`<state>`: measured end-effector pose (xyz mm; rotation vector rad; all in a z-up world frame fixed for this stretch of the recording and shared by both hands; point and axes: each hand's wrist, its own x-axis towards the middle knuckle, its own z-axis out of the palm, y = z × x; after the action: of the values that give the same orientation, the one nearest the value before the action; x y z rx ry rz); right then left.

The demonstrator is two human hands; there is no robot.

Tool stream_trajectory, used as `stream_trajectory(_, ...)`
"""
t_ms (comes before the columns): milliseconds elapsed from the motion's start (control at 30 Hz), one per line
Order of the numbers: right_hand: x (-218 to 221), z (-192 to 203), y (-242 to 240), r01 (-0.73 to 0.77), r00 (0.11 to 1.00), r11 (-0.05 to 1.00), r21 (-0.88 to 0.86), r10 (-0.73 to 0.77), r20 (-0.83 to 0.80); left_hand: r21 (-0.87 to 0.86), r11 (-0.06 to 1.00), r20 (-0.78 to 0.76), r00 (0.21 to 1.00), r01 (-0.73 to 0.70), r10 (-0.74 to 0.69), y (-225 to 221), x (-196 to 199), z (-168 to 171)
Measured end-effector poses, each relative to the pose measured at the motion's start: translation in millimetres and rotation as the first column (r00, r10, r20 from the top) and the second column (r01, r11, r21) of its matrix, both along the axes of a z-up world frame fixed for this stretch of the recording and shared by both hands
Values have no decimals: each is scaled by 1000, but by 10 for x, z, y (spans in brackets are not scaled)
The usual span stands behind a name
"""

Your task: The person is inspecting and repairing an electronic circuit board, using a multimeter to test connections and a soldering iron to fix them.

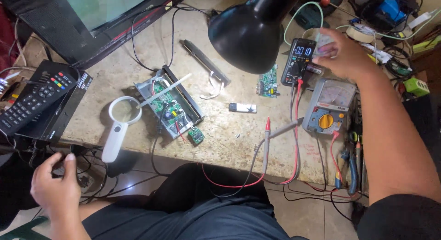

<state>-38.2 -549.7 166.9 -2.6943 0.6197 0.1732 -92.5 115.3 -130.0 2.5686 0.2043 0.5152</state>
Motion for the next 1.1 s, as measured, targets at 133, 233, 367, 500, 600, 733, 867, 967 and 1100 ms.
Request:
stream_trajectory(133,113,-87,-44,2,998,999,47,1,-68,12,998,308,950,-67,60,-108,-389,-9)
stream_trajectory(233,142,-216,-155,-7,998,998,67,11,-62,-5,997,379,922,-80,76,-134,-641,-98)
stream_trajectory(367,135,-245,-192,-48,998,997,56,49,-29,-24,989,395,908,-143,141,93,-897,-556)
stream_trajectory(500,65,-277,-164,-33,999,999,16,33,11,-27,984,362,915,-178,176,113,-1047,-639)
stream_trajectory(600,70,-531,-448,-97,983,995,-35,101,156,-46,980,353,915,-192,196,60,-1083,-617)
stream_trajectory(733,60,-717,-571,-274,915,907,-320,348,205,2,979,332,923,-206,193,2,-1086,-554)
stream_trajectory(867,-170,-525,-9,-397,908,835,-380,417,-31,61,980,462,876,-187,138,-470,-1079,24)
stream_trajectory(967,-486,-297,751,-415,882,900,-135,362,-302,5,997,556,829,-78,62,-787,-1082,322)
stream_trajectory(1100,-910,-1018,702,-810,556,529,-253,830,-45,127,987,561,828,-101,12,-1349,-1252,526)
